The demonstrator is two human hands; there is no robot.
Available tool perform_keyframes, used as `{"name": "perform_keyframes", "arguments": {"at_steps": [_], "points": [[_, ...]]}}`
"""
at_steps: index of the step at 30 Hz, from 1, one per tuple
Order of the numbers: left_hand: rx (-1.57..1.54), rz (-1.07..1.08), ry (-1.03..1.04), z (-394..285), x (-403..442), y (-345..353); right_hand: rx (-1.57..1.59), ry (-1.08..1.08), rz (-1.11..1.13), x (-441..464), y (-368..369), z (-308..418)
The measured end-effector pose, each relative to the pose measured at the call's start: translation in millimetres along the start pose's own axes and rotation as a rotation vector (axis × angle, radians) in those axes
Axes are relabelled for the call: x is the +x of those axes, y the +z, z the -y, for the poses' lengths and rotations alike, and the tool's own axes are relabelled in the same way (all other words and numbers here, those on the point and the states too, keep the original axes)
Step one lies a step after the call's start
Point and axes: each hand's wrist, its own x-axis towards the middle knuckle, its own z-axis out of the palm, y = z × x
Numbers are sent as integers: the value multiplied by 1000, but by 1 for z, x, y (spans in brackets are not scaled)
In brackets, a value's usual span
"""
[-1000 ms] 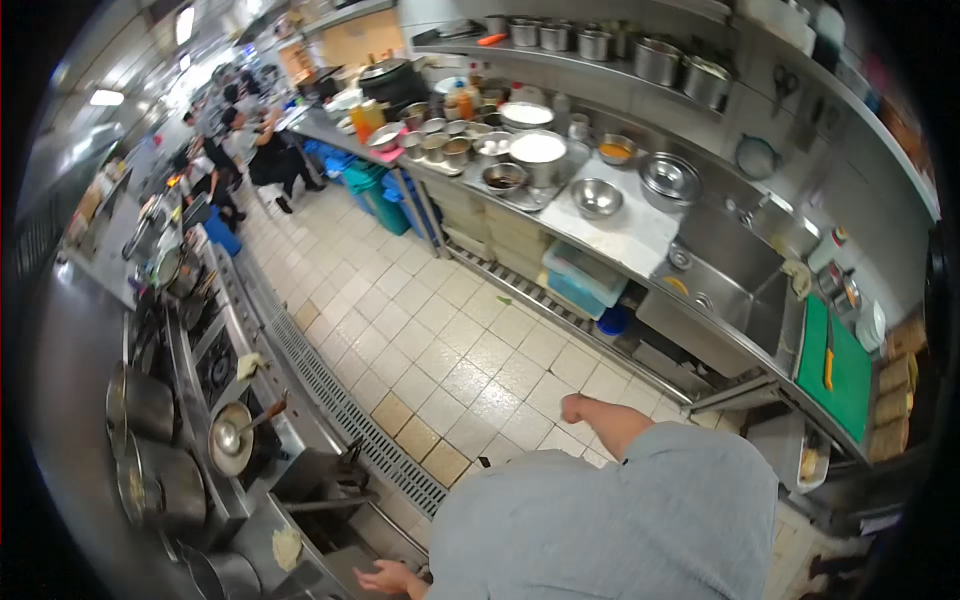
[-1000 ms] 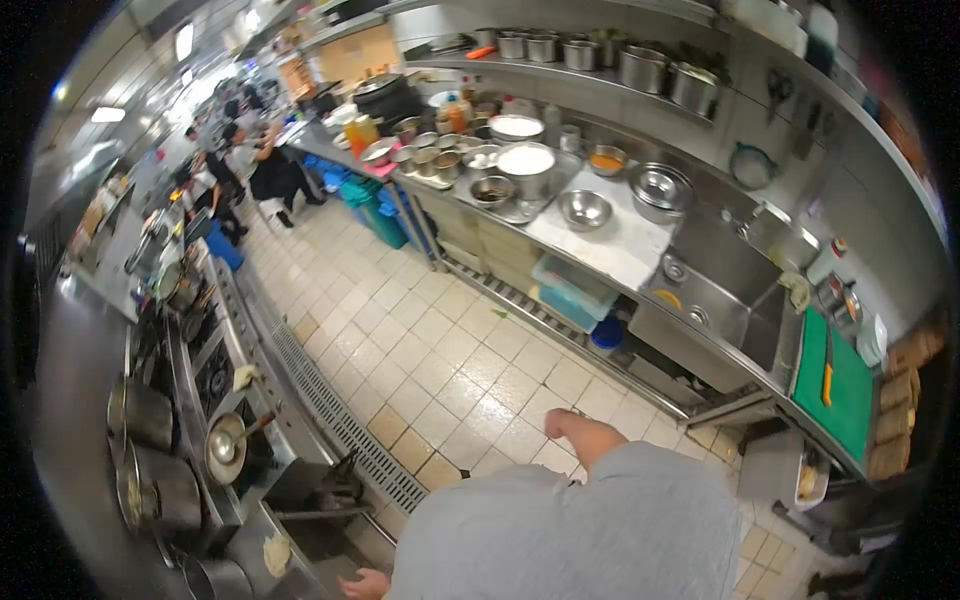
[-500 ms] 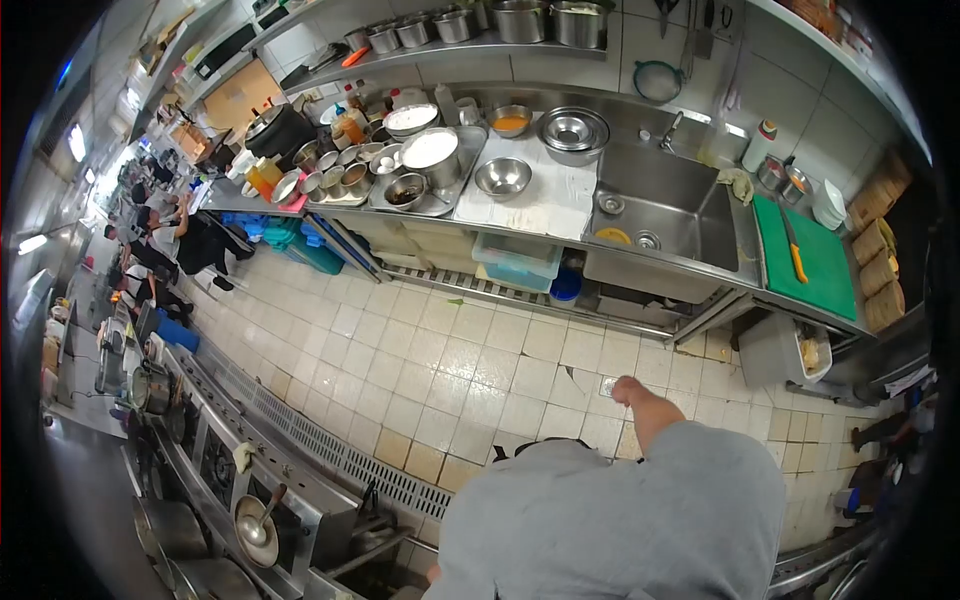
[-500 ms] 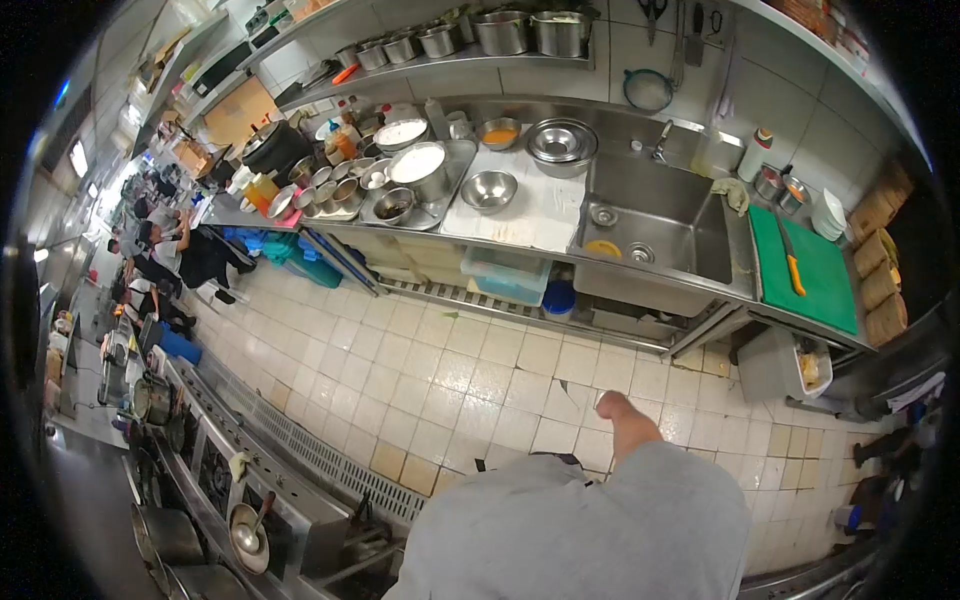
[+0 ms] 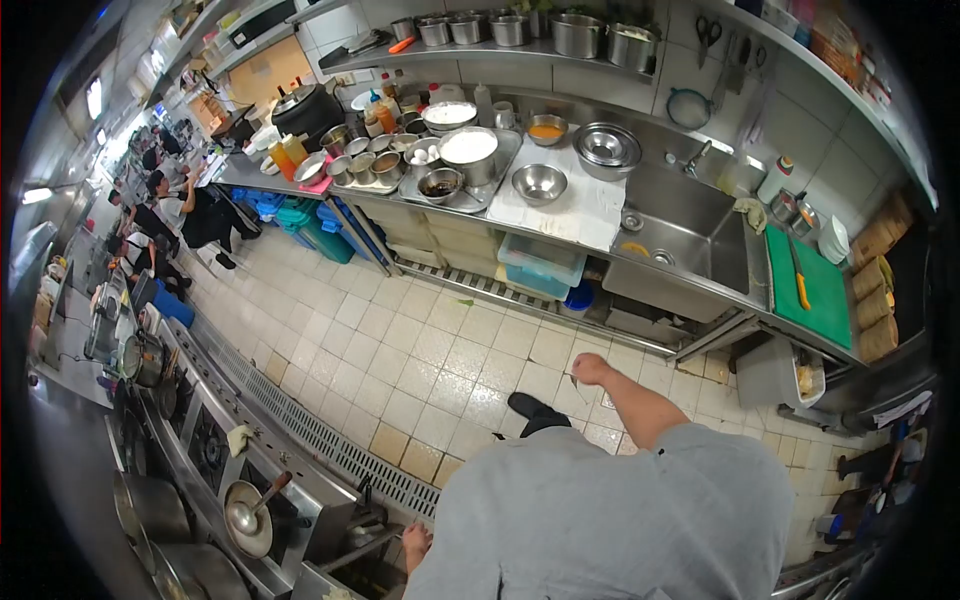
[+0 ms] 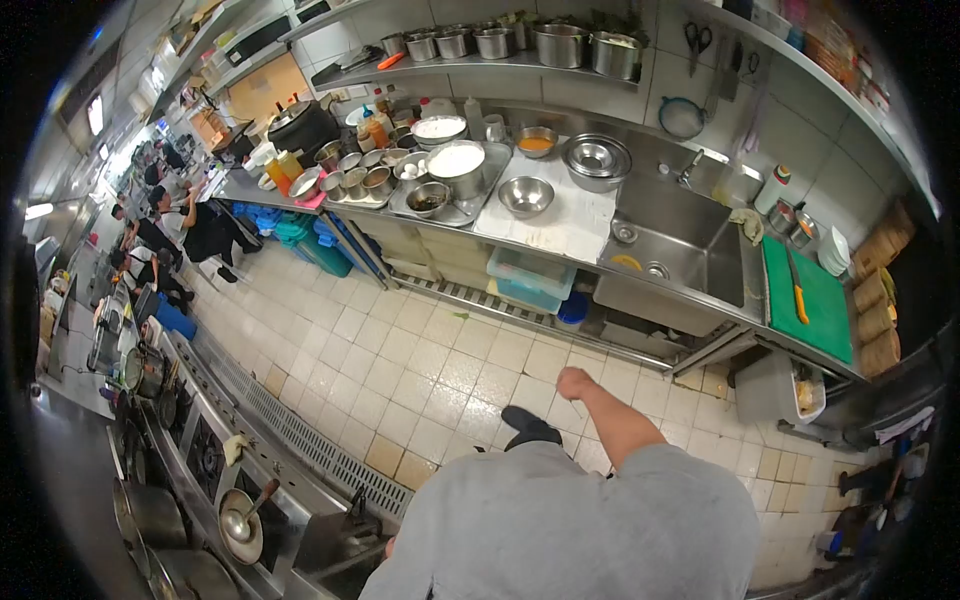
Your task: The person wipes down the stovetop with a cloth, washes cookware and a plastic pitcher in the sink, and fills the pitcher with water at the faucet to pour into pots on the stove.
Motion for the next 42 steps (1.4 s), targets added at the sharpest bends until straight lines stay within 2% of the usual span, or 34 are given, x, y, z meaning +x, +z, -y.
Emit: {"name": "perform_keyframes", "arguments": {"at_steps": [1,2,4,5,6,7,8,9,10,11,12,14,15,17,20,21,23,27,29,30,32,35,38,39,41,42], "points": [[30,9,36,2,6,7,176,167,66,0,-25,6],[66,14,80,2,12,15,169,161,67,6,-42,9],[189,25,196,10,36,26,1063,306,-156,26,-80,4],[304,30,302,16,54,29,1045,243,-192,52,-110,-11],[526,50,523,20,67,37,1034,181,-227,65,-151,-2],[534,-14,462,20,75,38,1206,191,-407,74,-186,4],[535,-65,430,12,68,56,1215,189,-352,107,-227,-14],[541,-107,419,6,67,71,1274,74,-531,118,-264,-15],[548,-145,413,-1,66,90,1337,-15,-593,138,-313,-21],[555,-183,404,-6,65,110,1293,23,-691,162,-358,-27],[557,-216,406,-13,64,129,1287,-80,-824,174,-396,-34],[556,-278,412,-29,60,168,739,128,-1161,229,-464,-73],[550,-308,420,-37,57,186,743,144,-1158,245,-489,-84],[527,-354,436,-50,51,217,489,355,-1358,270,-523,-102],[443,-416,495,-66,50,251,315,392,-1217,344,-548,-155],[417,-440,507,-65,53,260,310,383,-1202,348,-556,-148],[484,-405,477,-71,40,282,296,315,-752,334,-569,-135],[642,-337,465,-83,33,315,408,368,-640,356,-575,-142],[726,-296,467,-90,32,324,1001,411,-602,346,-573,-139],[756,-280,463,-97,30,326,1191,293,-621,363,-572,-160],[776,-248,450,-117,30,337,1218,329,-646,370,-574,-185],[718,-208,430,-166,32,358,1249,353,-682,327,-584,-170],[560,-185,418,-218,35,387,1675,47,-685,314,-573,-199],[505,-181,427,-233,38,399,1672,51,-696,307,-564,-209],[424,-155,453,-260,35,430,2001,-149,-625,305,-540,-241],[400,-140,464,-270,35,443,1992,-152,-631,285,-535,-230]]}}
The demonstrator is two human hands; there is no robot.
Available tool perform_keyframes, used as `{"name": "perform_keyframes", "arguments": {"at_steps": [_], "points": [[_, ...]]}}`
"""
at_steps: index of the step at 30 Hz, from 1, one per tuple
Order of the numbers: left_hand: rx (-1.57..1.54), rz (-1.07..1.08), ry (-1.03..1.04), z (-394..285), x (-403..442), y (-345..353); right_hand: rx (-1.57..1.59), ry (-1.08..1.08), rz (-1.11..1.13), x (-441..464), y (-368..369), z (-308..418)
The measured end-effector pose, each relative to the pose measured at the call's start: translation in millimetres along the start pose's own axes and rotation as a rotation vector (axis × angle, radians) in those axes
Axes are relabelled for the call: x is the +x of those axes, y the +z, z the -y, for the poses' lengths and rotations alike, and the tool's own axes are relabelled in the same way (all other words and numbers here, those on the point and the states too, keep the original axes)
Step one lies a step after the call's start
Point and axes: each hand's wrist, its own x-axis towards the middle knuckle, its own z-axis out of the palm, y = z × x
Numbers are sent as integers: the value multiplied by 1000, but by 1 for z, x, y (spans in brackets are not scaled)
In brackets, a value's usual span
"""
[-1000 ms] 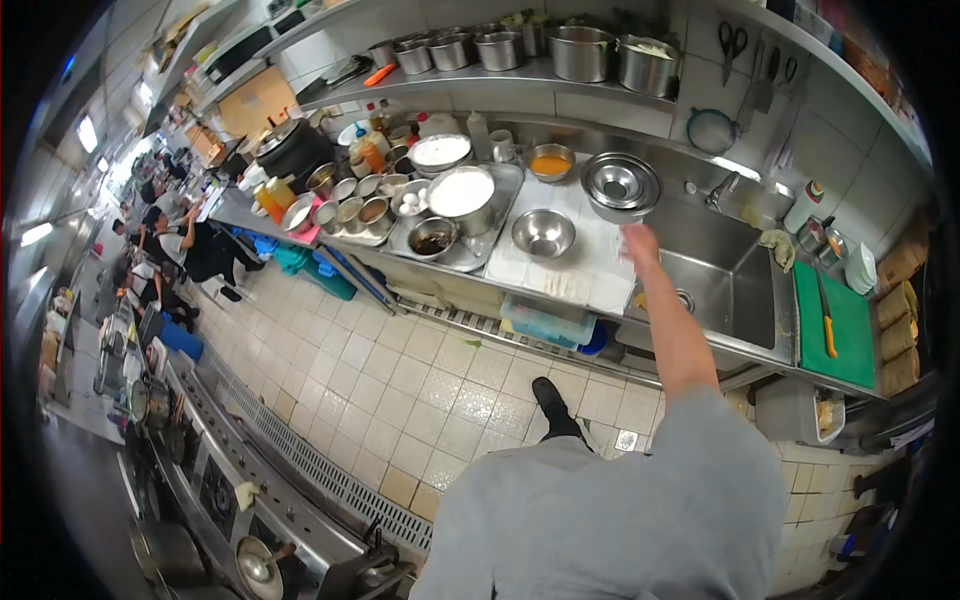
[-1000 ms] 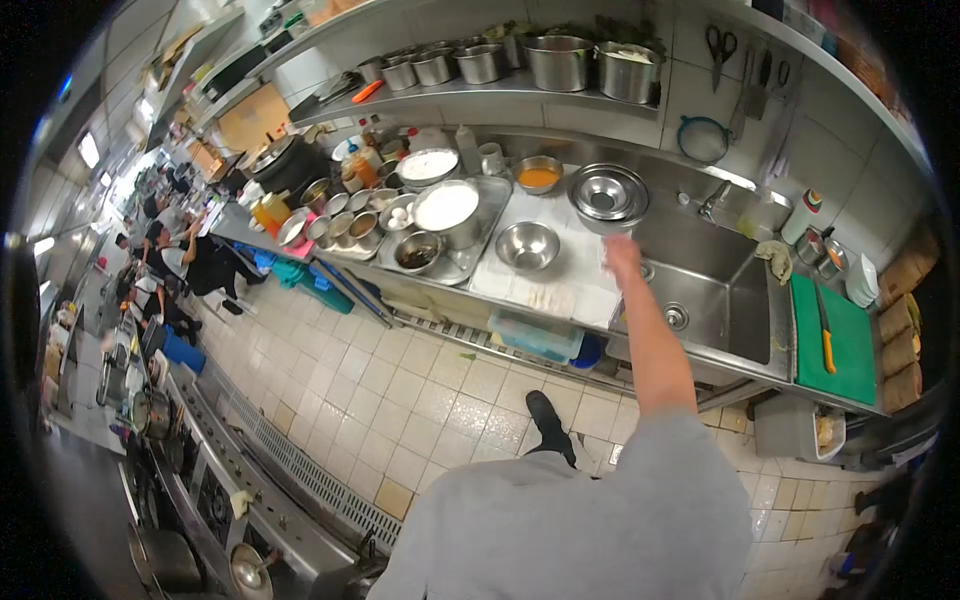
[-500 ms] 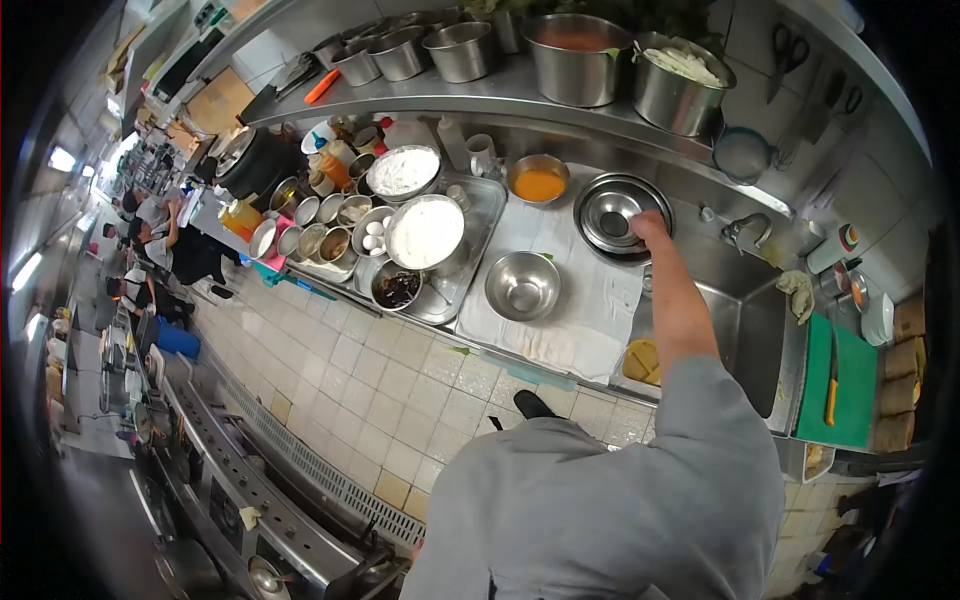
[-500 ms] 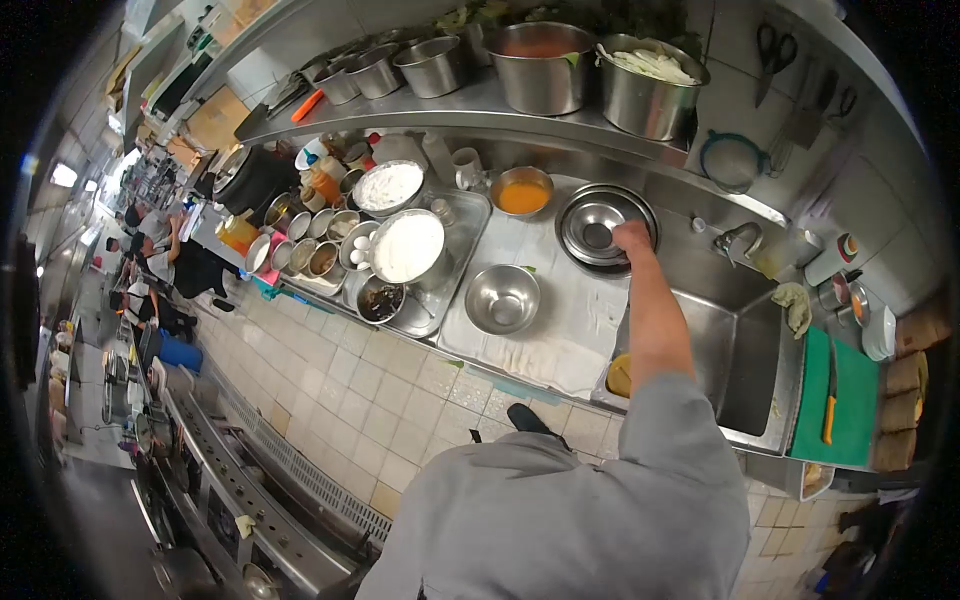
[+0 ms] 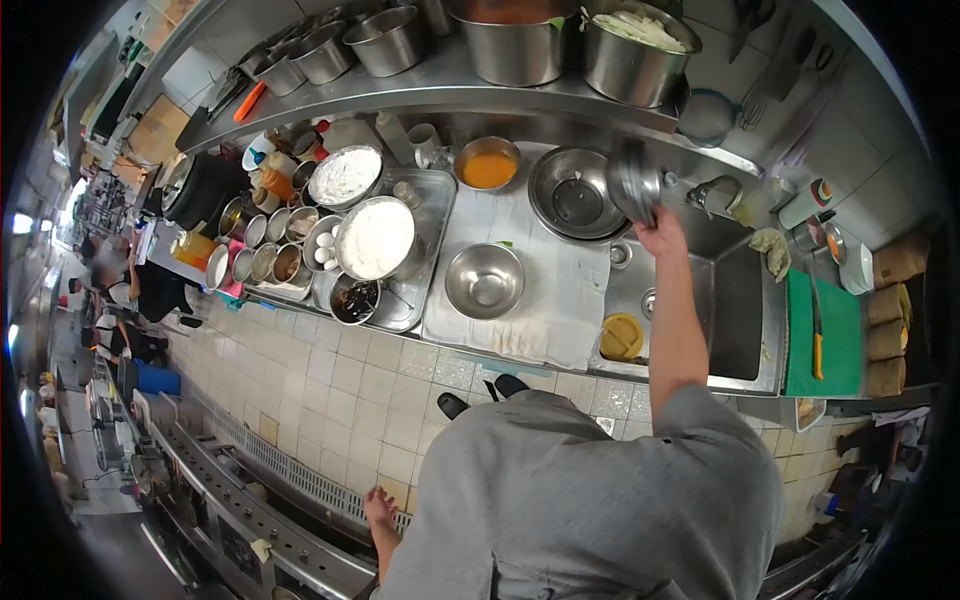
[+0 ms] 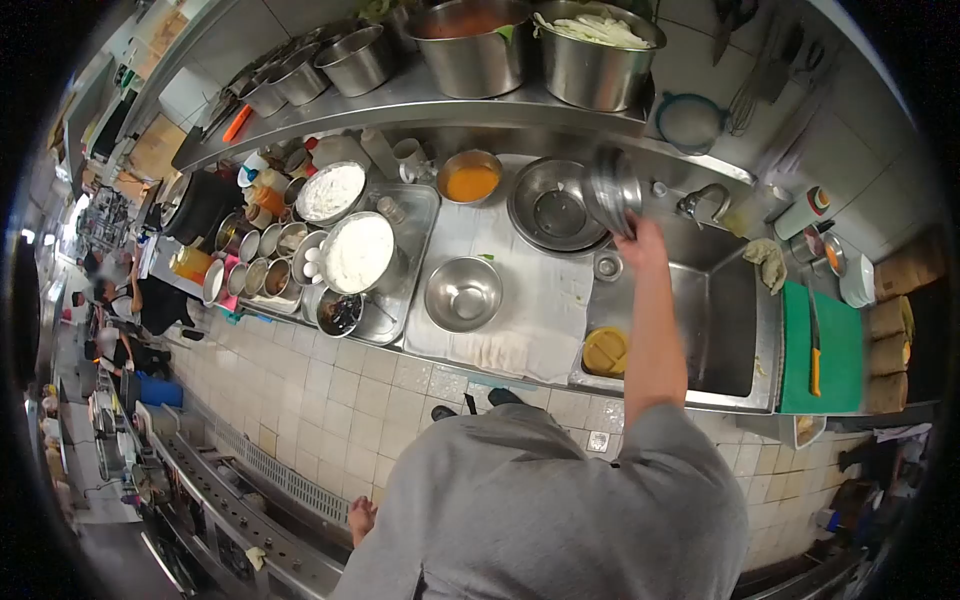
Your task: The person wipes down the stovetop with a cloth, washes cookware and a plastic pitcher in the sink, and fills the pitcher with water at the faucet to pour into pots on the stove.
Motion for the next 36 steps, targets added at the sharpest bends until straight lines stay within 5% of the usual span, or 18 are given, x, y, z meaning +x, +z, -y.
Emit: {"name": "perform_keyframes", "arguments": {"at_steps": [2,7,9,13,16,19,24,29,31,32,33,34,36], "points": [[56,-11,-16,-26,-3,25,458,99,69,-57,13,1],[146,86,-59,-22,-1,30,639,226,65,-59,-29,-45],[247,172,-65,-19,1,28,396,336,-39,-66,-17,-65],[436,202,14,0,2,14,-200,72,67,-115,69,-117],[380,266,-30,5,12,10,-768,-41,0,-147,145,-140],[77,226,-250,-30,-28,31,-1320,-264,177,-126,166,-179],[217,114,-73,-35,-42,40,-1679,-205,275,-121,204,-167],[196,30,-28,-11,-50,22,-1299,-775,34,-45,173,-102],[69,62,-169,19,-50,0,-1509,-686,-139,1,157,-68],[284,246,290,114,28,-36,-1619,-724,-188,45,132,-67],[755,177,1067,113,12,-34,-1618,-727,-182,69,121,-63],[882,-74,1593,112,5,-30,-1768,-694,-114,87,113,-60],[1230,116,1058,129,-4,-54,-1976,-777,45,104,103,-63]]}}
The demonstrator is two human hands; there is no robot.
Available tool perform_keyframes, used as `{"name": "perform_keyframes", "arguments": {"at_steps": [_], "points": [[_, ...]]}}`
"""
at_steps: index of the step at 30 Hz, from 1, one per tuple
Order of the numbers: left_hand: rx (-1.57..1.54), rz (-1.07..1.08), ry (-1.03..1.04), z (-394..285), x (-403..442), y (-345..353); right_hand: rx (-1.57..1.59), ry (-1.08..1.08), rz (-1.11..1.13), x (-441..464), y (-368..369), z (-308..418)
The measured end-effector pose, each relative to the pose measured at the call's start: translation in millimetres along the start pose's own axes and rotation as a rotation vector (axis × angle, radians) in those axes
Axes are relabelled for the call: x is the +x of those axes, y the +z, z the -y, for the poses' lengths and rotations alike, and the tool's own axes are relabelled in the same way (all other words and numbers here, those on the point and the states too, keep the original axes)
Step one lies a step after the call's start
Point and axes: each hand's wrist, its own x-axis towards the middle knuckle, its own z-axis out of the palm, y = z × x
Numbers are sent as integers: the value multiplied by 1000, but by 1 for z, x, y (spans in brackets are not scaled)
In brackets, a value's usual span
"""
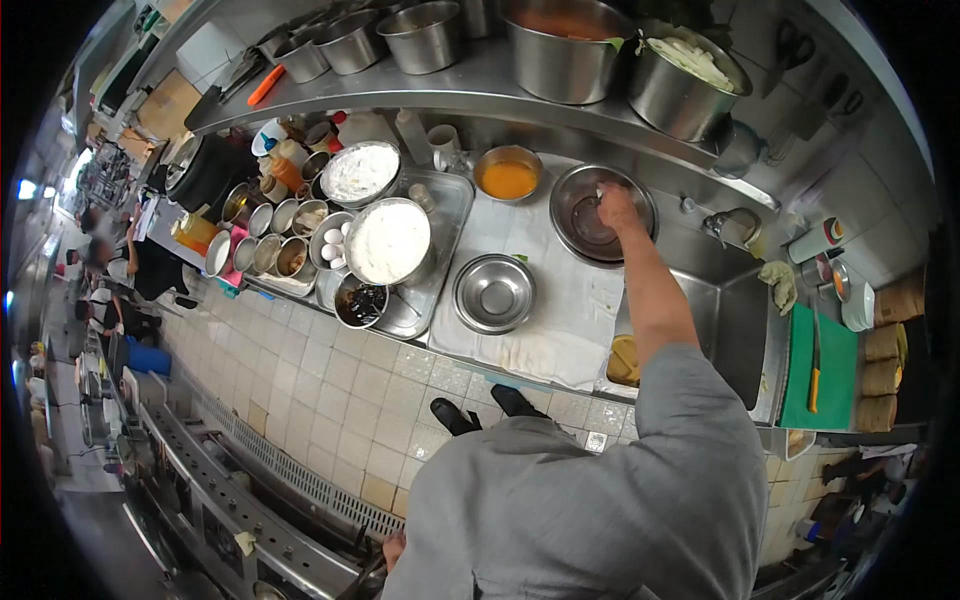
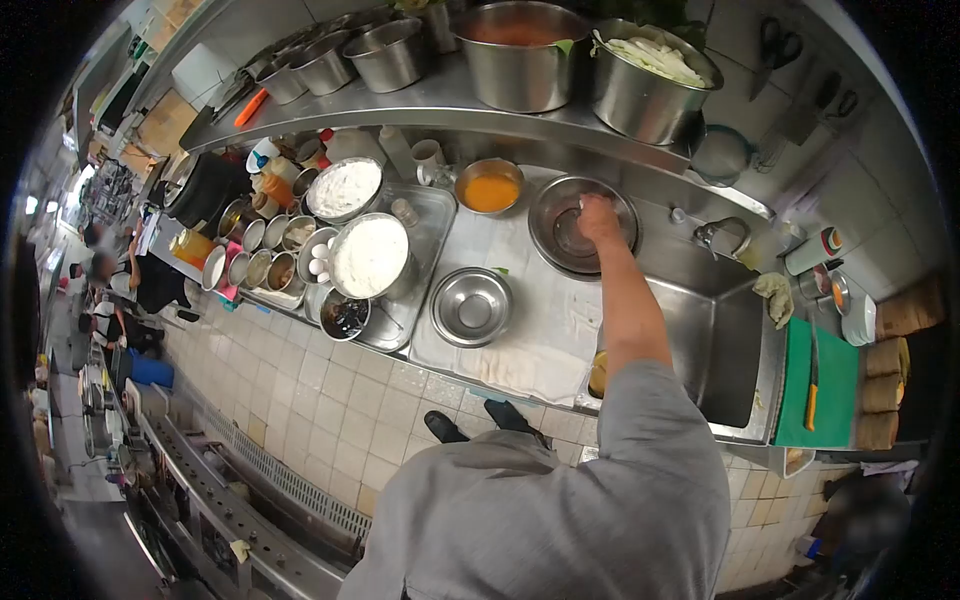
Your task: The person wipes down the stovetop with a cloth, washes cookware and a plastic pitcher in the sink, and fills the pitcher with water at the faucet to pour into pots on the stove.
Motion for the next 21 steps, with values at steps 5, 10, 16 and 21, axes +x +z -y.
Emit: {"name": "perform_keyframes", "arguments": {"at_steps": [5,10,16,21], "points": [[-21,140,-116,5,-50,6,-95,-149,167,-13,-11,17],[-2,33,-37,1,-62,12,-83,-159,167,-27,2,9],[-372,177,-689,-6,-42,32,104,0,201,-28,-5,44],[-1339,37,-1353,-27,-12,-3,323,134,258,-21,8,61]]}}
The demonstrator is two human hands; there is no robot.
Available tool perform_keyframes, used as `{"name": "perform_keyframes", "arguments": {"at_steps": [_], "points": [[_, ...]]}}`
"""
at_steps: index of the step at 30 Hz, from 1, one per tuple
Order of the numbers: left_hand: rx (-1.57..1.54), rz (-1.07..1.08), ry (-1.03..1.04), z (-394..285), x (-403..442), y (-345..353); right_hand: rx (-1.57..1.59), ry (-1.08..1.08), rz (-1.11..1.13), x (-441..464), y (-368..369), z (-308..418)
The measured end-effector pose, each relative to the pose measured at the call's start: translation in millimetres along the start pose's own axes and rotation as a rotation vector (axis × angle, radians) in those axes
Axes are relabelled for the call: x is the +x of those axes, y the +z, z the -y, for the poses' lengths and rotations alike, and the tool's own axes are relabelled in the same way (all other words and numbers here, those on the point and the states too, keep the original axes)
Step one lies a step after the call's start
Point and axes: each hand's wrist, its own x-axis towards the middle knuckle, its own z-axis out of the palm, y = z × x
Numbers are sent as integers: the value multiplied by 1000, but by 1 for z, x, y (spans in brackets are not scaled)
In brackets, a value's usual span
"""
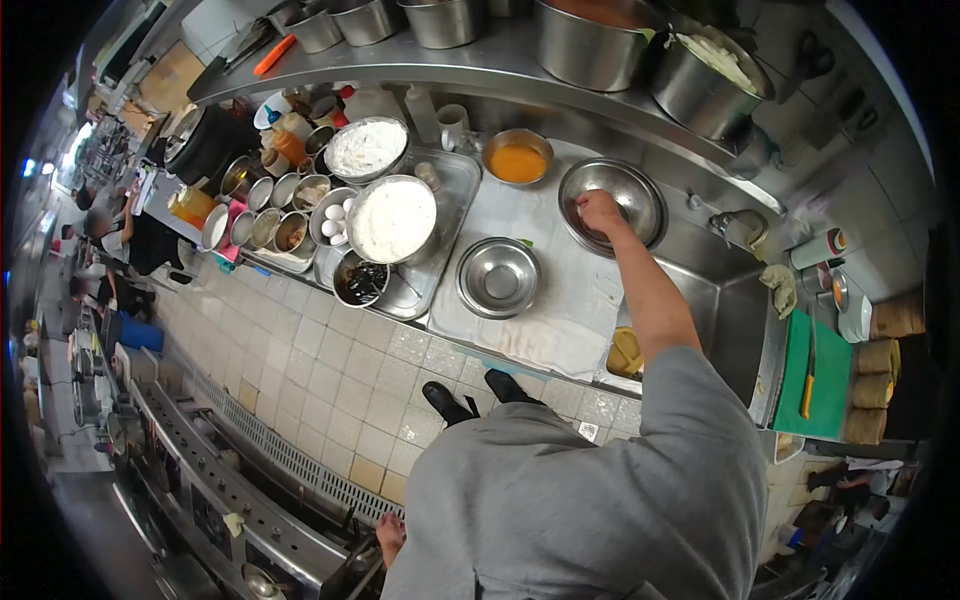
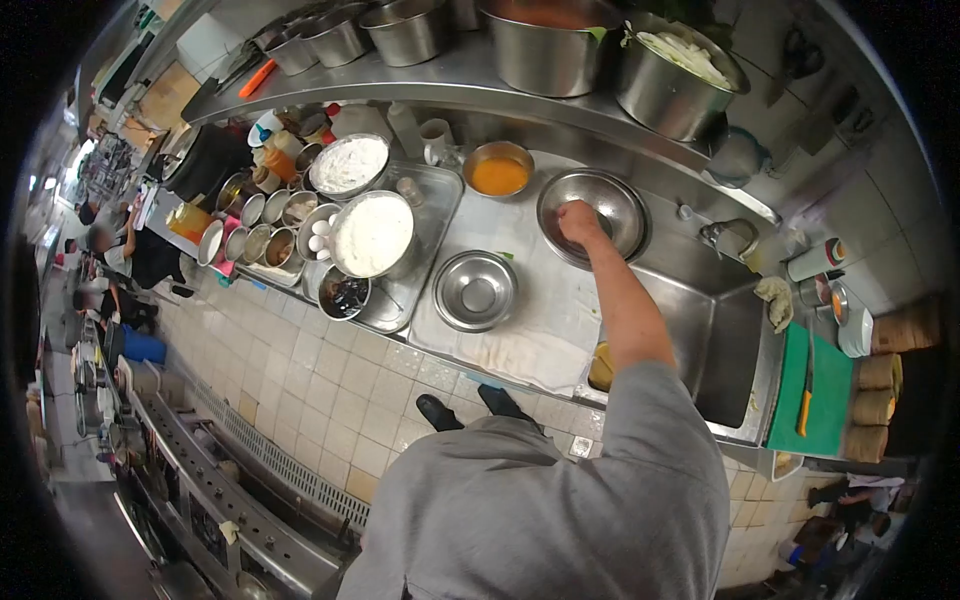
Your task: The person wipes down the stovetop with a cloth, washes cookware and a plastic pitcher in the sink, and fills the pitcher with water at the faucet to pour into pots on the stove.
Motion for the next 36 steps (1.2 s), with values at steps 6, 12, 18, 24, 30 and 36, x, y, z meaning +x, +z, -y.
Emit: {"name": "perform_keyframes", "arguments": {"at_steps": [6,12,18,24,30,36], "points": [[-86,18,-22,-33,-37,10,885,333,149,-5,2,19],[-39,32,95,5,38,11,646,164,75,-15,6,31],[171,186,252,-17,50,20,424,14,-1,-43,-18,51],[742,238,531,-48,72,18,956,72,-33,-83,-70,20],[219,73,159,-131,-39,72,-416,166,-823,-147,-129,-109],[377,110,176,-158,-42,86,490,149,-553,-180,-51,-15]]}}
